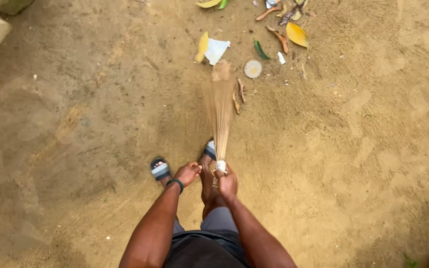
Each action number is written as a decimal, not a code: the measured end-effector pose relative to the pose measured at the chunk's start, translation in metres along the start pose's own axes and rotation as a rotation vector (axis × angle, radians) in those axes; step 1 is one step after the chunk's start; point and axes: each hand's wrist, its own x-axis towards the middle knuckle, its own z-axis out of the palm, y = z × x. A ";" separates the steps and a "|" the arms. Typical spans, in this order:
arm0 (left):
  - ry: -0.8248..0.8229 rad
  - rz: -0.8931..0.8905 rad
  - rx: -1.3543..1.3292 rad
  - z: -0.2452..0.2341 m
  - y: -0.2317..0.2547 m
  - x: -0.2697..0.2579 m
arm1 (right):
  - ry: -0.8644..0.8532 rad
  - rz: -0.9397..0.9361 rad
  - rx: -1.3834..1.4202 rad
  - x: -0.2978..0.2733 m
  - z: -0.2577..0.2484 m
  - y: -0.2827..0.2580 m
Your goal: Sweeping dry leaves and debris from a dirt ground using a handheld stick broom.
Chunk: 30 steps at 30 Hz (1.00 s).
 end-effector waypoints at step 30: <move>-0.349 0.075 -0.241 0.001 0.252 -0.038 | -0.404 -0.028 0.642 -0.052 -0.141 -0.198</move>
